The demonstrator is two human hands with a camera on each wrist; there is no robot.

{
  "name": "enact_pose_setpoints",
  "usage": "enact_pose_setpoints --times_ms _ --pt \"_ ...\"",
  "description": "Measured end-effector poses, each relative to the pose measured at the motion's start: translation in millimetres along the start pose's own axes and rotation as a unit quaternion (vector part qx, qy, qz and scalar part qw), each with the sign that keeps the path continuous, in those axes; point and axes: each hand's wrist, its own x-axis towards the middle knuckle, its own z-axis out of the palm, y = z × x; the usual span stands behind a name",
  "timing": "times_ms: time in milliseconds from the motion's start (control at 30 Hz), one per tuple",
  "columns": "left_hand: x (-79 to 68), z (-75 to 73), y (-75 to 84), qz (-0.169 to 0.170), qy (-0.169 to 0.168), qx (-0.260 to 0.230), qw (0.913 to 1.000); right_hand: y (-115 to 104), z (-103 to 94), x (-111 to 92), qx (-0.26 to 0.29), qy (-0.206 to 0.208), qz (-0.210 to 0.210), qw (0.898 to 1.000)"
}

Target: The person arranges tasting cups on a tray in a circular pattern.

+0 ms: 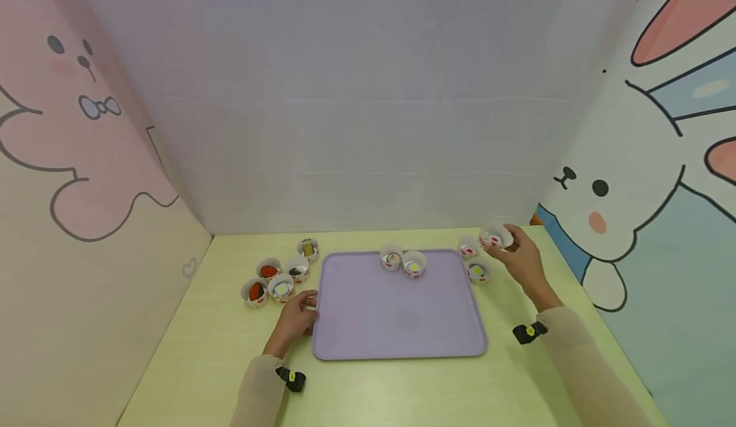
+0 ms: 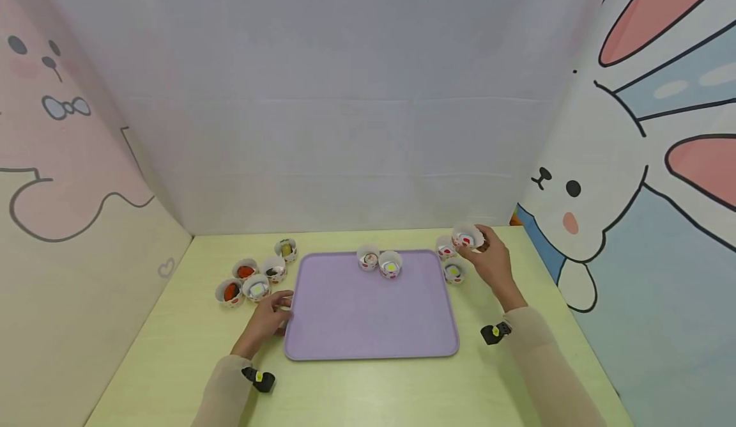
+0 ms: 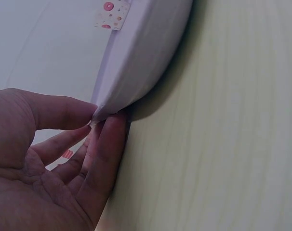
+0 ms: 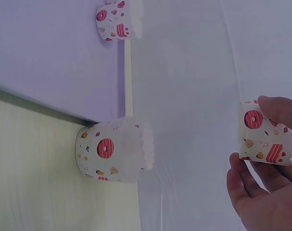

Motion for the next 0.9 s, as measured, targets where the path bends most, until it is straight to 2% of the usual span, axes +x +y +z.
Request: enact_pose_setpoints --times_ms 367,600,900 --pt "0.3 0.1 -0.8 0.001 0.002 0.001 1.0000 -11.8 27.1 -16.5 0.010 -0.007 -0.026 1.000" --pt "-0.1 0.2 -0.1 0.002 0.004 0.005 1.0000 -12.5 49.4 -23.6 0.030 -0.019 -0.024 0.999" --pt "-0.4 0.4 0.3 0.003 0.003 0.002 1.0000 -9.8 74.7 -27.3 0.019 -0.035 -0.021 0.999"
